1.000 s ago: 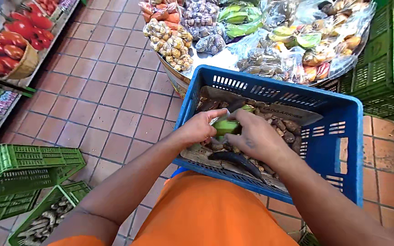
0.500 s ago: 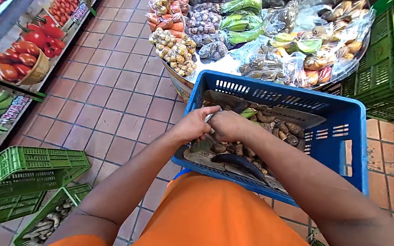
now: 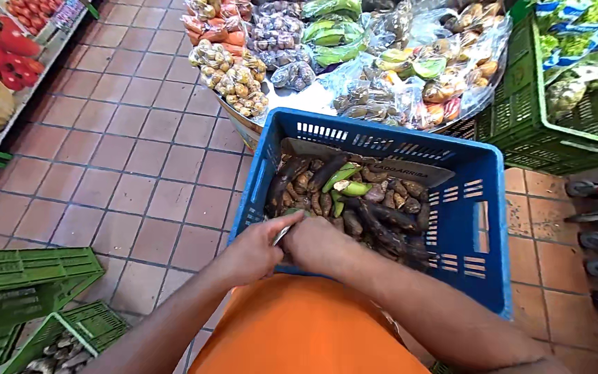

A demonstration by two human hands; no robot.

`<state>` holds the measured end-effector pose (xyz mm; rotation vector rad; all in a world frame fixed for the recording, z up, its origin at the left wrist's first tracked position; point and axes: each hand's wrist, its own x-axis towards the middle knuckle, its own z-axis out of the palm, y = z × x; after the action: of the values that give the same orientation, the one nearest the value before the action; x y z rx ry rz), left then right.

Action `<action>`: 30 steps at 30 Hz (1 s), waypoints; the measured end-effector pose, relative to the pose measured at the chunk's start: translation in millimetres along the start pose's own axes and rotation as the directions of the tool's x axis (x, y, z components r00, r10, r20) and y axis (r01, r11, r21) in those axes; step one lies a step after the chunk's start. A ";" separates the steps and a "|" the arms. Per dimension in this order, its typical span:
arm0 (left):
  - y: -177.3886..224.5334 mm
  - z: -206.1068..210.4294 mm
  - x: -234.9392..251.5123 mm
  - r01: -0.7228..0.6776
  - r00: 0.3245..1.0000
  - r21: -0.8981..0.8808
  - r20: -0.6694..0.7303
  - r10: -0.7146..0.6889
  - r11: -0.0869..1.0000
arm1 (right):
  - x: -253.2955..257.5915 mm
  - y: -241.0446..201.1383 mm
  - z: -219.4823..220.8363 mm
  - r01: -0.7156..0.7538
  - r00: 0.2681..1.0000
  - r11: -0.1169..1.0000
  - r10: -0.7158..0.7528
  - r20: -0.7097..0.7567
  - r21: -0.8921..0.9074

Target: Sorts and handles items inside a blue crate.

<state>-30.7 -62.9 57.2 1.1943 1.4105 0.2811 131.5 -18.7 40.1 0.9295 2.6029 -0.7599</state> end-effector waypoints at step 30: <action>-23.3 8.9 -39.2 -0.210 0.973 -0.318 -0.157 0.167 0.924 | -22.2 172.6 -3.5 0.109 0.819 0.720 0.325 -0.472 0.685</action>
<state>-43.6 -107.5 60.6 1.0442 1.2933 0.7154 260.2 85.1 -14.1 1.7481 2.6849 -1.7271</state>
